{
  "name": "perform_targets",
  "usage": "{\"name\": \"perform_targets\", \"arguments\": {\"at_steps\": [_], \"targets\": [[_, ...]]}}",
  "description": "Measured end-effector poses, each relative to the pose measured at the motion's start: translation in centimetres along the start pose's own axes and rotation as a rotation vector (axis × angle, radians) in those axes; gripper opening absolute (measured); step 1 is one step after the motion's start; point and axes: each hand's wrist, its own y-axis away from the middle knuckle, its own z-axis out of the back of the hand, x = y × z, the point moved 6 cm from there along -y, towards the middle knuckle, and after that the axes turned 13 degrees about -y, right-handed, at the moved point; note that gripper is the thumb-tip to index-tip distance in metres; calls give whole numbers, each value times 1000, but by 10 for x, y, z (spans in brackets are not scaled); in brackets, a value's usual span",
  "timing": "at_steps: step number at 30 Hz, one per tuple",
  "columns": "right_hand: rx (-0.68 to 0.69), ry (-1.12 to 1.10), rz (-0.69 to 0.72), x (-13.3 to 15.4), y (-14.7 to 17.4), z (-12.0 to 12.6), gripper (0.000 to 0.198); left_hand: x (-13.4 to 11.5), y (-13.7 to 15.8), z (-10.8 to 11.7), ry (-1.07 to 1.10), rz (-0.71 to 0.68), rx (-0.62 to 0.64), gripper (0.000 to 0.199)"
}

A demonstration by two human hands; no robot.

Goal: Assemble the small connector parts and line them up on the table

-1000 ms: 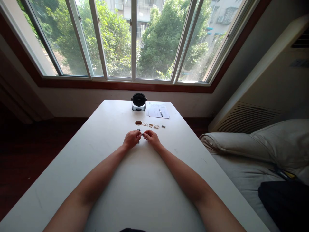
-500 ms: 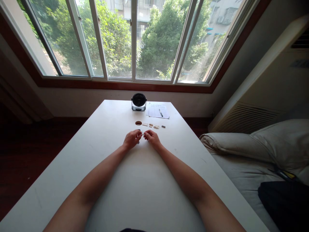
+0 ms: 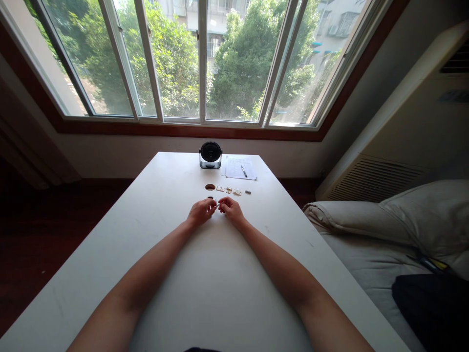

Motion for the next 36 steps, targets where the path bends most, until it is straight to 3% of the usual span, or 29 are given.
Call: {"name": "perform_targets", "arguments": {"at_steps": [4,8,13,17,25,30,36], "targets": [[-76,85,38,0,-1,8,20,1,0,-4,-13,10,35,9],[-207,390,111,7,1,22,18,5,0,-3,-46,53,49,9],[-141,873,173,12,4,17,25,6,1,-3,-67,88,71,9],[-106,1090,112,6,0,14,39,6,1,-5,-80,92,91,10],[-82,1064,149,4,-4,20,15,6,1,-7,-88,66,83,9],[-49,1040,179,5,-1,18,23,6,1,-7,-96,71,90,10],[120,999,210,7,2,5,18,7,1,-8,-99,63,97,15]]}}
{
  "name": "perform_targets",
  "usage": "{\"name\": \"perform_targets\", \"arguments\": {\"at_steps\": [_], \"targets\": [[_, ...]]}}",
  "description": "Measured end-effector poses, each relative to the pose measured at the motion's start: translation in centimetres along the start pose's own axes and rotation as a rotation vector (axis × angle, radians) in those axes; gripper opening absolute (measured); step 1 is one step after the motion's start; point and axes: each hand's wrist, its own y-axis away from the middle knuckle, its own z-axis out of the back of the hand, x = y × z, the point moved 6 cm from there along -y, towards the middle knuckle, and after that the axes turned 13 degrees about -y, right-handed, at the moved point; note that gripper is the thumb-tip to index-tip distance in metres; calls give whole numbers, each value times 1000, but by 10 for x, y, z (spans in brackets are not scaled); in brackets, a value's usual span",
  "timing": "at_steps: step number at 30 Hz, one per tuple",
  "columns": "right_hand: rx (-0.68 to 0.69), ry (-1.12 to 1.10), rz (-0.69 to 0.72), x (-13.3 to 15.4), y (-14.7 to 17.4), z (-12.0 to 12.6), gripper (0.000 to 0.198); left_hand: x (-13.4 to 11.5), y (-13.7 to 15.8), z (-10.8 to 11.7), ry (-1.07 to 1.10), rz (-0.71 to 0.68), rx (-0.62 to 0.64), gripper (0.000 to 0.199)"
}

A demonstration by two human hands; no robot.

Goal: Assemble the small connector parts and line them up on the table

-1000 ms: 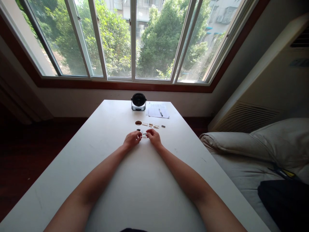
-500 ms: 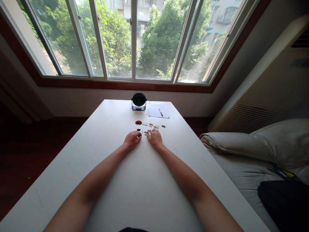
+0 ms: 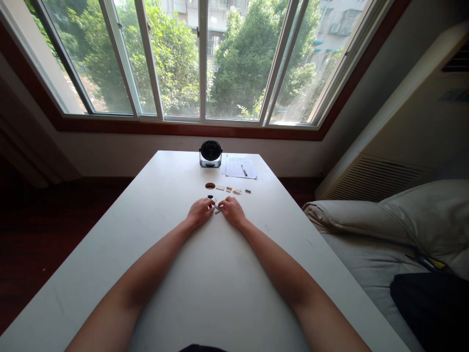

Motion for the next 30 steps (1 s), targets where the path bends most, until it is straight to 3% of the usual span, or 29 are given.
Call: {"name": "perform_targets", "arguments": {"at_steps": [14,23,30], "targets": [[47,-73,57,11,2,-2,12,1,-1,-4,-42,-14,12,11],[40,-132,10,8,1,-4,19,-1,-2,-2,-40,-20,37,9],[-8,-153,-37,7,1,-2,13,-10,-2,-2,-179,-79,59,8]]}}
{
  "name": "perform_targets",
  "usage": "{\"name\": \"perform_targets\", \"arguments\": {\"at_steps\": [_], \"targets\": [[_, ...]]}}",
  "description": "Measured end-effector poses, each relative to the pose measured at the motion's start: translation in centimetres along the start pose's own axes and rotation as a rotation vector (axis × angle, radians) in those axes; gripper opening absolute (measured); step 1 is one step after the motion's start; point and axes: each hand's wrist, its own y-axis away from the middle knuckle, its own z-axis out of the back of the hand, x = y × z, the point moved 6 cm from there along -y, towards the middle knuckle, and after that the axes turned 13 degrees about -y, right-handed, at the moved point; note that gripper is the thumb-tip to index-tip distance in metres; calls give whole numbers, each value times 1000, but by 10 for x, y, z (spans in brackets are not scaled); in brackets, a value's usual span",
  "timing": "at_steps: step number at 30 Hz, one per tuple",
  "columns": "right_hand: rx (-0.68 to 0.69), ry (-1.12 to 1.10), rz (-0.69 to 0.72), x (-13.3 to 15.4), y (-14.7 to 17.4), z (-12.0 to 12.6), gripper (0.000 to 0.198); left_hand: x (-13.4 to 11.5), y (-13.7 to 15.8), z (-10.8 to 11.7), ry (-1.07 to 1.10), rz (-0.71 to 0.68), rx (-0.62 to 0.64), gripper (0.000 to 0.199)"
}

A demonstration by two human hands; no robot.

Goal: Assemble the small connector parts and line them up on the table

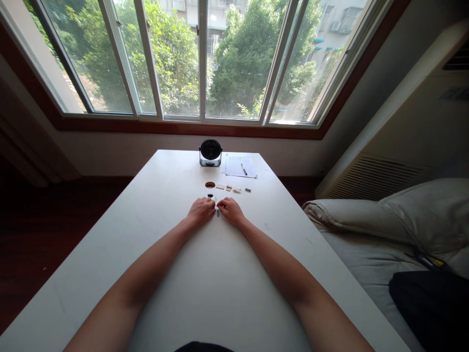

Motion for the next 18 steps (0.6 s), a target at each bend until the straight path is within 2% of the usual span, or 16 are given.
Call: {"name": "perform_targets", "arguments": {"at_steps": [9,18], "targets": [[-76,-29,-28,-2,0,7,12,2,1,-2,-10,-3,-14,5],[-84,-32,-38,-4,0,7,12,4,3,0,95,25,-6,9]]}}
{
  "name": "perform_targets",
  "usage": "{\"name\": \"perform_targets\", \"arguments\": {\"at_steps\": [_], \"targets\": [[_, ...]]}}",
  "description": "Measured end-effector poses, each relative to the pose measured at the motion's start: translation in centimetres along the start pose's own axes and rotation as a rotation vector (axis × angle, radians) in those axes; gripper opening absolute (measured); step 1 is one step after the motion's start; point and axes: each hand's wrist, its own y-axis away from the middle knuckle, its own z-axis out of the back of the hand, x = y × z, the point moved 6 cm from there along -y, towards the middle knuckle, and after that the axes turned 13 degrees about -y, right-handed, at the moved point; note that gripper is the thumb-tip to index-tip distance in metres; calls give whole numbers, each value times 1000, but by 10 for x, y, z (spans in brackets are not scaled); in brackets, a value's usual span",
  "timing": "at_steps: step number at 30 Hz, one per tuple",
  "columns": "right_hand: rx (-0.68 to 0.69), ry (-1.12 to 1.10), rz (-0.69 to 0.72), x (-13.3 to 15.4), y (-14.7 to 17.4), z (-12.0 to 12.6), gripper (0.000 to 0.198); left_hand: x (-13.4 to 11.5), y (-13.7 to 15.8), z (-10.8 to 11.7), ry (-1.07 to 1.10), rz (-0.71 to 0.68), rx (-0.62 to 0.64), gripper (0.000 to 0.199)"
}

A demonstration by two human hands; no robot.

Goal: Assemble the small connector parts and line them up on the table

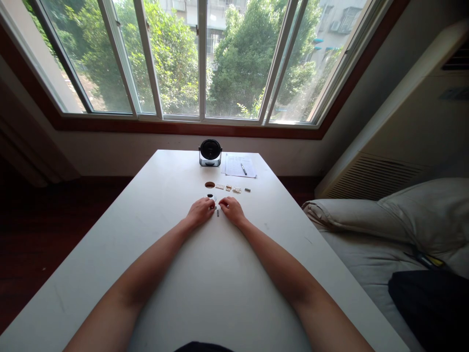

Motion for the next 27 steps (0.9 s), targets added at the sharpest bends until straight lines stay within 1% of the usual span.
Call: {"name": "perform_targets", "arguments": {"at_steps": [3,6,9,13,16,21,24,27], "targets": [[6,0,6,0,0,0,13,0,1,0,5,-3,-13,14],[11,10,17,0,0,-1,12,2,0,0,-38,6,-21,12],[20,23,28,-1,0,-2,10,4,-1,-2,-103,6,2,12],[45,28,47,0,1,-5,9,2,-3,-5,-189,-35,24,20],[54,19,65,1,2,-6,7,1,-3,-5,-199,-40,13,23],[47,-34,102,4,2,-5,8,3,-2,-1,-107,11,-38,22],[36,-64,115,5,2,-5,12,3,-2,1,3,27,-58,21],[37,-89,133,8,2,-5,13,5,-2,1,115,77,-71,18]]}}
